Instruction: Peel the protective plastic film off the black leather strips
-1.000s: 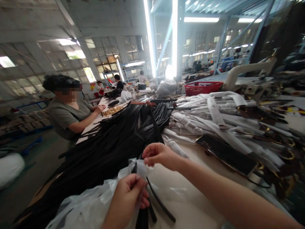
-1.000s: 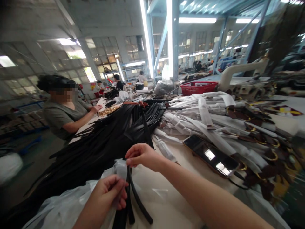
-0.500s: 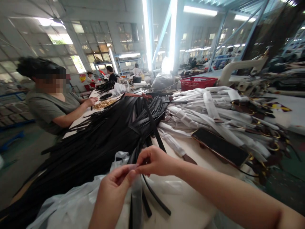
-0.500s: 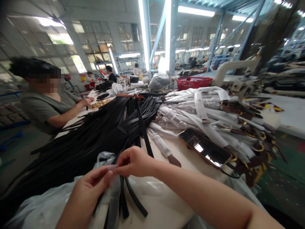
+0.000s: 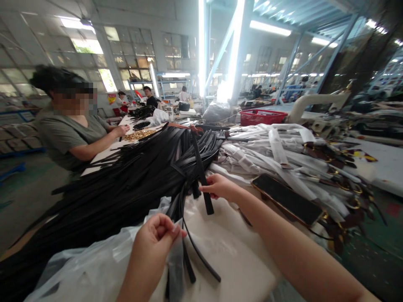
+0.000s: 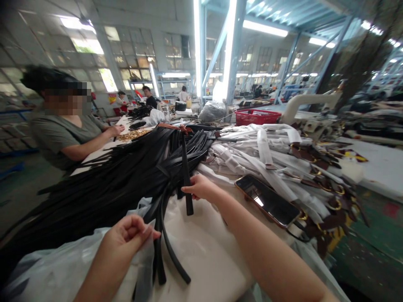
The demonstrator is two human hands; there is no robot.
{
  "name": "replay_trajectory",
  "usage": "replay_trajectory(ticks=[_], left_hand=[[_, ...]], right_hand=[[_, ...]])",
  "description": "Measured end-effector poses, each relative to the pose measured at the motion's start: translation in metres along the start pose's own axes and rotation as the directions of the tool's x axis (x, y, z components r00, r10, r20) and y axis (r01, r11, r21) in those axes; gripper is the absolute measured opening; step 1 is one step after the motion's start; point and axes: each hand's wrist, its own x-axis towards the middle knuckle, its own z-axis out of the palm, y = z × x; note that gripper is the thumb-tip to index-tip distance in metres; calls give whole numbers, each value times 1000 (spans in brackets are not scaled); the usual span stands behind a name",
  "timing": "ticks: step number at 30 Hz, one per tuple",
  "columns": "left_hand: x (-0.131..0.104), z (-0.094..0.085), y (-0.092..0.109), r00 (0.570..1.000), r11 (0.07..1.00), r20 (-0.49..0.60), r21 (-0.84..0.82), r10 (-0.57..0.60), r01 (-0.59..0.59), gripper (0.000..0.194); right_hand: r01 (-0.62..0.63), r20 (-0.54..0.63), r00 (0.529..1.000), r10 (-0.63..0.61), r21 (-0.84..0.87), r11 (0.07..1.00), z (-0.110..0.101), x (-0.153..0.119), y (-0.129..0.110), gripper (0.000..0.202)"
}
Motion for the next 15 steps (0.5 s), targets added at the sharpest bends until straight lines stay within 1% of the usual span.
replay_trajectory(ticks=[2,3,5,6,7,8,9,10,12,14,15], left_hand=[[0,-1,-1,1000,999,-21,46,3,-2,34],[1,-3,-1,999,998,-34,69,10,-7,38],[2,-5,-2,999,994,-49,112,22,-17,49],[3,-5,-2,998,992,-53,126,22,-15,53],[4,-5,-1,998,991,-58,133,17,-9,55],[4,-5,-1,998,991,-62,136,9,0,55],[4,-4,-2,998,991,-65,137,0,9,55],[4,-4,-2,998,991,-64,136,-6,15,55],[4,-2,-4,998,990,-55,137,-9,17,52],[5,0,-7,999,993,-52,120,-9,15,50],[5,1,-8,999,994,-49,109,-11,16,49]], right_hand=[[28,146,988,-48,133,991,10,-10,-9,48],[41,219,972,-85,195,980,15,-17,-14,52],[56,352,922,-164,296,953,23,-31,-23,58],[62,394,897,-202,340,938,26,-37,-27,59],[71,409,880,-240,385,920,29,-42,-30,59],[86,397,876,-275,433,897,30,-46,-32,57],[107,358,881,-308,483,869,31,-47,-34,54],[140,289,897,-336,534,834,31,-48,-35,49],[229,96,930,-356,606,762,30,-46,-36,40],[321,-74,934,-350,604,729,32,-45,-37,33],[356,-121,928,-353,576,736,33,-45,-37,31]])
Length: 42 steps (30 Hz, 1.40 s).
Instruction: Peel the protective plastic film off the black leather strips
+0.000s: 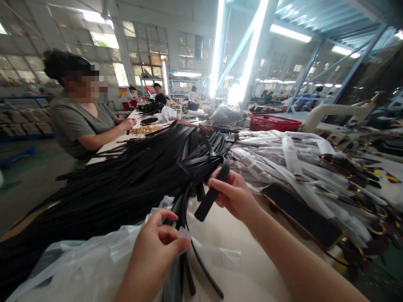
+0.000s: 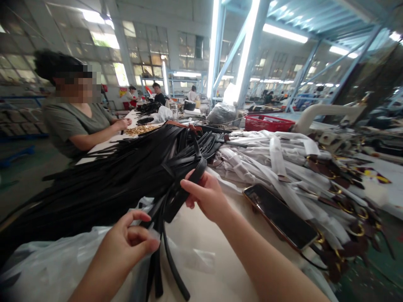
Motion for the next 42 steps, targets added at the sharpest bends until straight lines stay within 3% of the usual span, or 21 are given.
replay_trajectory(ticks=[6,16,21,32,36,42], left_hand=[[-3,5,2,1000,1000,8,5,-16,16,47],[-9,8,11,998,994,54,110,-20,14,54],[-14,11,12,994,973,105,230,0,-24,55],[-13,9,10,995,978,102,206,1,-23,53],[-12,9,8,993,978,115,209,-6,-19,54],[-5,5,5,992,999,123,28,-36,33,51]], right_hand=[[30,37,999,-22,-258,966,12,-6,1,35],[-96,54,990,129,-405,909,11,-6,-1,20],[-99,107,982,158,-424,900,11,-7,0,17],[-86,131,980,148,-389,917,9,-7,-3,20],[-126,174,963,205,-382,915,12,-9,4,18],[-135,203,958,203,-305,943,14,-11,17,36]])
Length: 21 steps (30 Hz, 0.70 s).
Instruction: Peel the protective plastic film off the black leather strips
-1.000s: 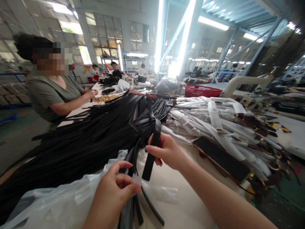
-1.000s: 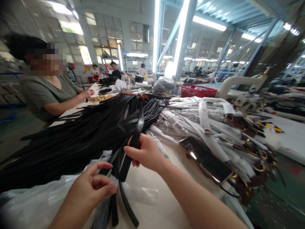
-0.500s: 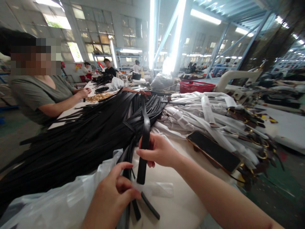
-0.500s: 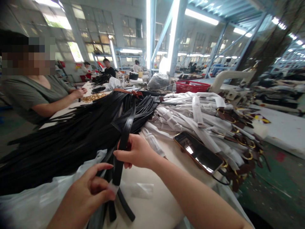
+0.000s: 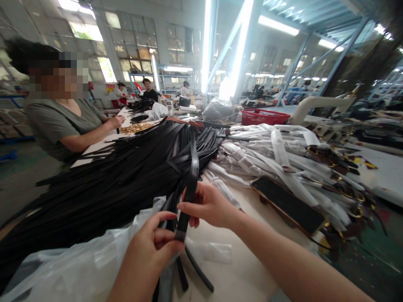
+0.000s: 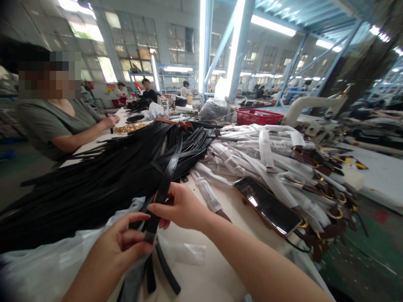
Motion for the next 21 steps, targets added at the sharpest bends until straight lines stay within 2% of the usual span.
replay_trajectory(ticks=[3,6,7,9,12,14,16,18,19,21], left_hand=[[3,-3,-1,999,996,36,-84,-10,13,52],[3,-3,-4,999,994,44,-105,-5,9,55],[3,-3,-4,998,994,60,-104,-9,15,57],[1,-1,-4,993,995,113,-94,-30,41,60],[-1,1,-2,985,988,157,-124,-71,91,66],[-1,0,-2,987,973,141,-203,-82,110,74],[0,-1,-1,993,954,101,-286,-65,92,80],[0,-3,-2,997,952,65,-298,-52,69,84],[0,-4,-2,996,957,69,-283,-52,70,87],[-2,-4,-2,988,967,137,-232,-76,107,94]], right_hand=[[-53,80,996,49,55,997,0,0,4,43],[-182,195,967,161,96,979,-3,3,7,45],[-219,185,963,196,115,969,-4,5,8,47],[-229,69,973,220,167,959,-8,9,9,52],[-136,-121,979,162,197,971,-8,12,11,52],[-121,-107,984,141,174,977,0,9,12,49],[-136,-3,990,138,119,983,9,6,12,47],[-170,116,980,162,62,984,15,4,14,45],[-187,126,976,177,76,979,15,5,15,46],[-205,38,979,201,186,961,10,9,17,48]])
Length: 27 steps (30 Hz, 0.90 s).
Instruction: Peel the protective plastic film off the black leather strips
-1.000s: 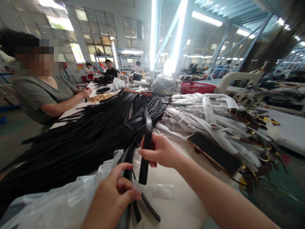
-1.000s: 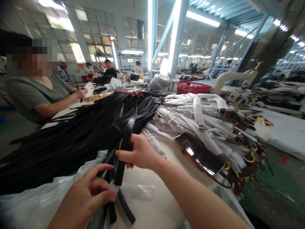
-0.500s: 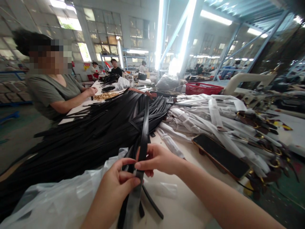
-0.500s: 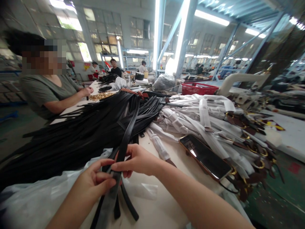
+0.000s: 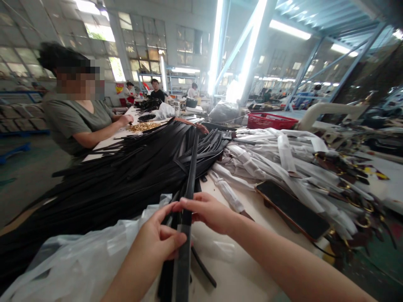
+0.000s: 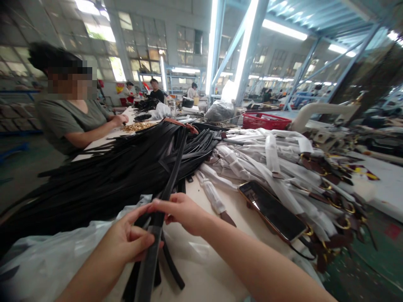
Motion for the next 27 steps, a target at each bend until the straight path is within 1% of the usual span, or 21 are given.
replay_trajectory(ticks=[2,3,4,6,8,9,10,11,12,14,15,17,18,20,21,22,23,24,25,26,27], left_hand=[[-2,1,0,997,999,64,39,-41,38,100],[-3,2,0,996,998,74,42,-45,41,101],[-3,2,1,997,999,65,37,-38,36,101],[-3,1,2,1000,1000,9,-9,-1,1,101],[-1,-1,3,999,998,-43,-55,29,-31,101],[-1,-1,2,998,998,-52,-61,32,-35,101],[-1,-1,1,999,998,-46,-57,24,-26,102],[-1,-1,0,1000,999,-20,-41,4,-5,103],[-1,0,-2,1000,1000,17,-15,-21,21,105],[-1,1,-4,995,998,79,36,-58,56,107],[-1,2,-4,994,997,88,51,-59,54,107],[-1,1,-3,998,998,58,52,-23,20,105],[-1,0,-2,1000,999,27,37,3,-4,105],[0,-2,2,999,999,-20,-8,38,-38,106],[0,-3,3,999,999,-20,-21,37,-37,106],[0,-3,4,1000,999,-4,-19,27,-27,105],[0,-3,4,1000,1000,21,-5,9,-9,104],[0,-2,3,999,1000,50,21,-7,6,102],[0,-1,3,997,999,72,49,-22,19,101],[0,0,1,996,997,80,77,-28,22,99],[0,2,0,997,996,77,92,-24,17,97]], right_hand=[[37,-140,990,-20,120,992,-8,5,-1,50],[60,-175,984,-35,138,989,-11,5,-2,50],[72,-179,983,-49,128,989,-11,5,-2,50],[72,-130,990,-62,72,995,-7,2,-2,48],[71,5,997,-71,-35,997,1,-2,-1,46],[77,65,995,-72,-76,994,4,-3,0,45],[74,97,993,-66,-84,994,5,-3,1,46],[64,89,994,-59,-50,997,4,-2,1,47],[51,43,998,-52,20,998,2,0,0,47],[47,-83,996,-33,180,983,-7,5,-2,44],[62,-120,992,-36,222,973,-10,6,-3,42],[96,-134,989,-66,232,968,-12,4,-3,37],[98,-108,991,-77,209,973,-10,2,-3,36],[87,1,996,-88,127,988,-2,-4,-1,37],[78,60,995,-83,87,993,1,-6,-1,37],[67,93,993,-74,70,995,3,-7,-1,39],[63,83,994,-70,85,994,4,-7,-2,40],[67,25,997,-70,131,989,3,-6,-3,41],[83,-68,995,-71,193,978,0,-4,-5,40],[112,-168,983,-72,248,962,-2,-2,-7,39],[147,-244,967,-78,275,950,-5,-1,-8,37]])
